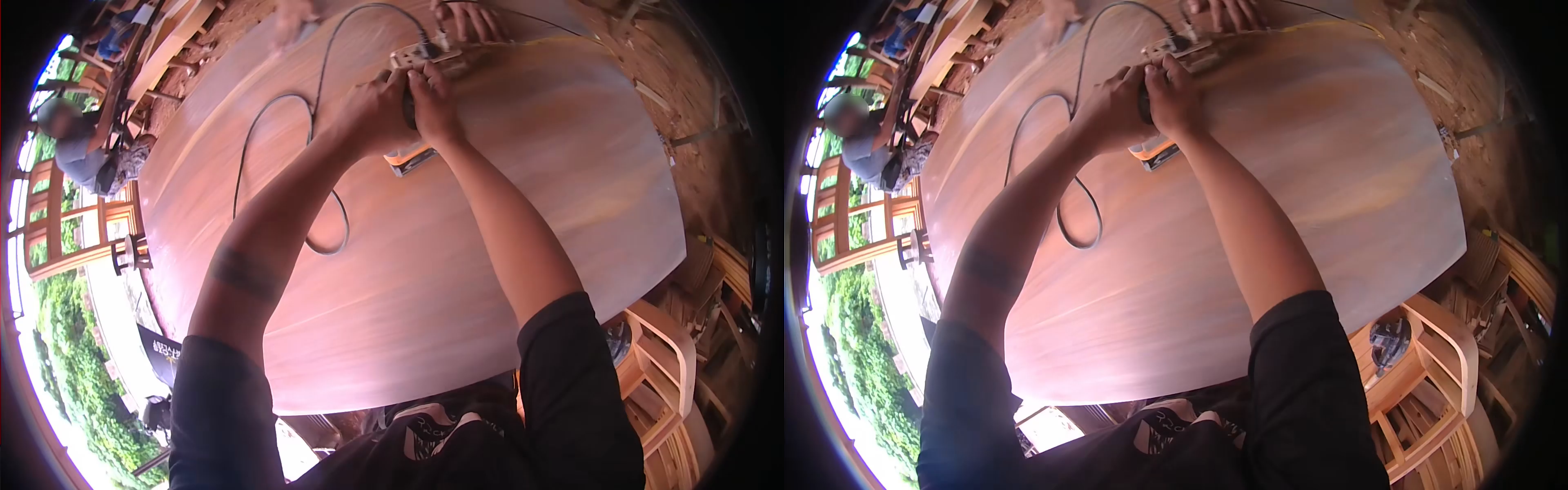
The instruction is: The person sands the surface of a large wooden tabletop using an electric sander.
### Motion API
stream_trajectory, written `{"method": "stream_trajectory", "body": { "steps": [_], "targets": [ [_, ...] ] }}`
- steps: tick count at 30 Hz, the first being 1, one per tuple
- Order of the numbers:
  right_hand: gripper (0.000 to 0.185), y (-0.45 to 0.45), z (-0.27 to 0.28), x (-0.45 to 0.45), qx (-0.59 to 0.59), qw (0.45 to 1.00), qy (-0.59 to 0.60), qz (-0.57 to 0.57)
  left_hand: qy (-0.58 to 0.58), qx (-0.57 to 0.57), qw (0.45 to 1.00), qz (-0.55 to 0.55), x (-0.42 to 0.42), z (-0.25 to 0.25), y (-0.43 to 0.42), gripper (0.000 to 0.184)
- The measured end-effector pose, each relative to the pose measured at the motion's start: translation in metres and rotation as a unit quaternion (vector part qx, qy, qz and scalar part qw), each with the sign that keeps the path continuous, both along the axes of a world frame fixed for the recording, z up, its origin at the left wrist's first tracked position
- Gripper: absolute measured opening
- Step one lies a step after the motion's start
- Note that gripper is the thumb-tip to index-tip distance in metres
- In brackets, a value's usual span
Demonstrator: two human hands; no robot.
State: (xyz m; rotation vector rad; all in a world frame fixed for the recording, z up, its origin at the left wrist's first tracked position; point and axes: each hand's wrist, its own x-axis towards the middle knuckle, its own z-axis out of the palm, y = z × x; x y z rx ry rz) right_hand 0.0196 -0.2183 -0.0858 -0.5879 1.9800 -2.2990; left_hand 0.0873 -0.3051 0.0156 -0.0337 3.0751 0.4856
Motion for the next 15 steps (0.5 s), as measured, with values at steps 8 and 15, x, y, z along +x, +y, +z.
{"method": "stream_trajectory", "body": {
  "steps": [8, 15],
  "targets": [
    [0.019, -0.078, 0.011, 0.096, -0.038, 0.995, -0.037, 0.084, 0.073, 0.024, 0.996, 0.036, 0.102, -0.007, -0.075, 0.073],
    [0.019, -0.134, 0.017, 0.162, -0.041, 0.991, -0.028, 0.126, 0.045, 0.031, 0.994, 0.092, 0.172, -0.007, -0.127, 0.071]
  ]
}}
